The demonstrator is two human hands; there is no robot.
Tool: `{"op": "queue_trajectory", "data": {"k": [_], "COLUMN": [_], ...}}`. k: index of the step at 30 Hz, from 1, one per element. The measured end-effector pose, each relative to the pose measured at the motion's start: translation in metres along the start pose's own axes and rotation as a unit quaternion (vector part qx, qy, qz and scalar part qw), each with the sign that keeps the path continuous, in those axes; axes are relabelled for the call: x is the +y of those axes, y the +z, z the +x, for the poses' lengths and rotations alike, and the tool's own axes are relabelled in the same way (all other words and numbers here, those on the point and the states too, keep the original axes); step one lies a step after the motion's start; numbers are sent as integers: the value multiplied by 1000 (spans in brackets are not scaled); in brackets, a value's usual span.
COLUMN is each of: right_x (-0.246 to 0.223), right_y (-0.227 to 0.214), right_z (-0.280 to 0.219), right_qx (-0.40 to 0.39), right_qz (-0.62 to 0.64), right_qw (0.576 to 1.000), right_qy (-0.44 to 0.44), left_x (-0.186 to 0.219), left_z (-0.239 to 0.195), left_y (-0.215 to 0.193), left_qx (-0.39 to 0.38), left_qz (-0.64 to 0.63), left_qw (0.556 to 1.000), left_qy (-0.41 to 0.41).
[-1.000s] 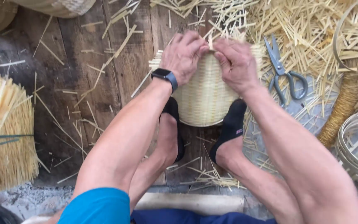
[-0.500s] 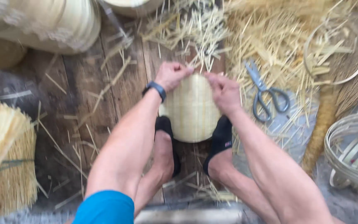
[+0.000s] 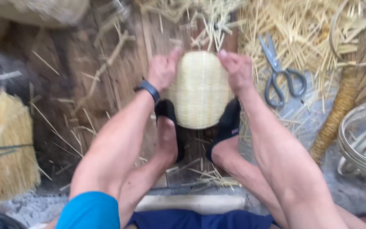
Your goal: The person sits on the floor of a bamboo craft workshop and assembles round woven bamboo sieve lids. They trim excess bamboo strips from a woven mat with scissors, press the mat into a round wooden rim, tuck and weave the strips around the rim, and set finished lids onto a stack.
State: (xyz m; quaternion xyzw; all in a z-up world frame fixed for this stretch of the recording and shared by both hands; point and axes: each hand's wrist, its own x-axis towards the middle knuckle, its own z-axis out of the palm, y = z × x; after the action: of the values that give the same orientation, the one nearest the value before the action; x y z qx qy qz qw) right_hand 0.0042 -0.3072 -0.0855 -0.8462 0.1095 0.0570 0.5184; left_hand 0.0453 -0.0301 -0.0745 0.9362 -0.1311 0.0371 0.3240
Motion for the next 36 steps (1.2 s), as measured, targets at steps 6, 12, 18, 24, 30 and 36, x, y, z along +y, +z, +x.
{"op": "queue_trajectory", "data": {"k": [6,12,18,24,30,36], "right_x": [-29,-139,-94,46,79,70], "right_y": [-13,-211,-260,-170,-139,-150], "right_z": [12,-18,-96,-103,-78,-69], "right_qx": [10,-39,-182,-71,19,-67], "right_qz": [89,-221,-483,-300,-346,-243], "right_qw": [992,971,849,943,933,926], "right_qy": [94,-79,116,126,95,282], "left_x": [-7,59,174,129,164,184], "left_z": [36,35,7,-76,-52,-24], "left_y": [-1,-53,-140,-75,-50,-17], "left_qx": [-167,-173,26,-181,-79,5], "left_qz": [-261,-311,-52,105,7,27], "left_qw": [916,906,981,951,989,970], "left_qy": [-256,-229,184,229,-125,-241]}}
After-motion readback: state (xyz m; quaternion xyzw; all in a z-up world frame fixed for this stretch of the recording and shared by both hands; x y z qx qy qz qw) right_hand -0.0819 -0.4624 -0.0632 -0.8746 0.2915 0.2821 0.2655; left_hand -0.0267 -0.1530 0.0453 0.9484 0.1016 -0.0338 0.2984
